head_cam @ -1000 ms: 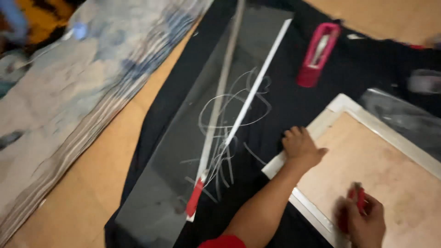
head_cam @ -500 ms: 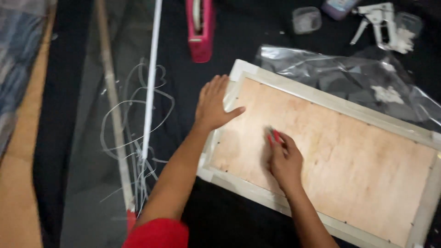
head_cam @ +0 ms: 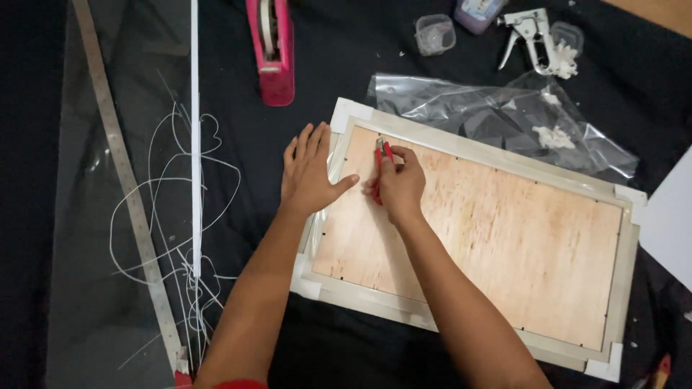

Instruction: Using a utility knife to cut the plastic seal around a wooden backing board in a picture frame.

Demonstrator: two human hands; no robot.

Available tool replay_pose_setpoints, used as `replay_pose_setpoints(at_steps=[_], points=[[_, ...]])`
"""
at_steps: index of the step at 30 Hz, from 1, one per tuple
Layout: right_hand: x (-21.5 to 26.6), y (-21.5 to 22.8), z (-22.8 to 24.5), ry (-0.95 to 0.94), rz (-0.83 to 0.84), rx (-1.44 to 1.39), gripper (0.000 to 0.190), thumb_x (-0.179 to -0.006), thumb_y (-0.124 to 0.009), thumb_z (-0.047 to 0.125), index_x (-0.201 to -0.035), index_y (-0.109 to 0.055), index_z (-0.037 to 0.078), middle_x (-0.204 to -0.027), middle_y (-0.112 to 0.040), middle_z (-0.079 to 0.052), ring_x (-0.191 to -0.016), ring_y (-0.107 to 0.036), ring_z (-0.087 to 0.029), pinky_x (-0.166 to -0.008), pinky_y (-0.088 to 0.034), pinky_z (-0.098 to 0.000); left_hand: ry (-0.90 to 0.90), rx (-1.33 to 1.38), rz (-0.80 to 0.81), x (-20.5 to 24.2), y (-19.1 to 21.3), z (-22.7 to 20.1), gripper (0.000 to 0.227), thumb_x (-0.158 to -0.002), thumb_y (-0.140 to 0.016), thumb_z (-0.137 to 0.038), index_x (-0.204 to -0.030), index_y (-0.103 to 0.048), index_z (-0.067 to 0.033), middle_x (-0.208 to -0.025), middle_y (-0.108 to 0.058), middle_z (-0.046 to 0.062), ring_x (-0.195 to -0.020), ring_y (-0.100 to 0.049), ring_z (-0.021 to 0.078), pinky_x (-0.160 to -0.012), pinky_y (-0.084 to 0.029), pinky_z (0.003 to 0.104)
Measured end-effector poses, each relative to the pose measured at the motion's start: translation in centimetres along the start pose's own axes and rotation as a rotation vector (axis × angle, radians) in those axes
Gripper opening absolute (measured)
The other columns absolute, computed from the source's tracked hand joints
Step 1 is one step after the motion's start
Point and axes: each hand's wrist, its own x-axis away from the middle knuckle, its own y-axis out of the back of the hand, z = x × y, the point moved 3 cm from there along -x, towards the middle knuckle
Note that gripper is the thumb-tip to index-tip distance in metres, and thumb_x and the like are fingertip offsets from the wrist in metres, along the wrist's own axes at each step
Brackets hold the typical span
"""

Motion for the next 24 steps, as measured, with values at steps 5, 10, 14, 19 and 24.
replay_pose_setpoints(at_steps=[5,10,14,19,24], points=[[-0.8,-1.2,-0.5,-0.006,-0.079,-0.015,0.029,-0.099,-0.052,0.01,-0.124,-0.06,-0.002,-0.082,-0.065,-0.019,-0.051,-0.071,-0.026,-0.035,-0.06,-0.037,0.021,0.029,0.043,0.3,1.2,-0.5,0.108,-0.086,-0.06,-0.073,-0.163,-0.023,-0.0073,-0.169,-0.025,0.011,-0.158,-0.009,0.0247,-0.127,-0.001,0.047],[-2.8,-1.2,-1.6,-0.111,-0.095,-0.189,0.028,-0.099,-0.053,0.01,-0.125,-0.059,-0.001,-0.082,-0.065,-0.017,-0.054,-0.07,-0.024,-0.038,-0.062,-0.0376,0.028,0.039,0.047,0.2,0.9,-0.2,0.109,-0.085,-0.062,-0.072,-0.163,-0.023,-0.0066,-0.169,-0.024,0.011,-0.158,-0.008,0.0249,-0.127,0.0,0.048],[-3.2,-0.3,0.3,-0.406,-0.03,-0.538,0.021,-0.094,-0.05,0.001,-0.11,-0.061,-0.007,-0.075,-0.058,-0.012,-0.055,-0.064,-0.017,-0.044,-0.055,-0.0289,0.004,0.057,0.026,0.6,0.9,-0.4,0.107,-0.086,-0.062,-0.07,-0.163,-0.023,-0.0054,-0.169,-0.025,0.013,-0.158,-0.01,0.0271,-0.127,0.0,0.048],[-4.7,0.3,-0.3,-0.589,-0.091,-0.711,0.023,-0.094,-0.051,-0.004,-0.111,-0.058,-0.017,-0.088,-0.056,-0.014,-0.064,-0.066,-0.015,-0.054,-0.06,-0.0271,-0.008,0.02,0.012,0.4,0.6,-0.2,0.108,-0.087,-0.062,-0.07,-0.163,-0.022,-0.0058,-0.17,-0.022,0.012,-0.158,-0.008,0.0266,-0.127,0.001,0.048],[-2.6,0.5,0.8,-0.104,0.083,0.01,0.039,-0.085,-0.075,0.017,-0.114,-0.059,-0.004,-0.07,-0.051,-0.007,-0.047,-0.057,-0.017,-0.036,-0.048,-0.0289,-0.018,0.039,-0.004,0.3,0.2,0.2,0.107,-0.087,-0.061,-0.07,-0.163,-0.022,-0.0057,-0.169,-0.024,0.012,-0.158,-0.009,0.0271,-0.126,0.0,0.048]])
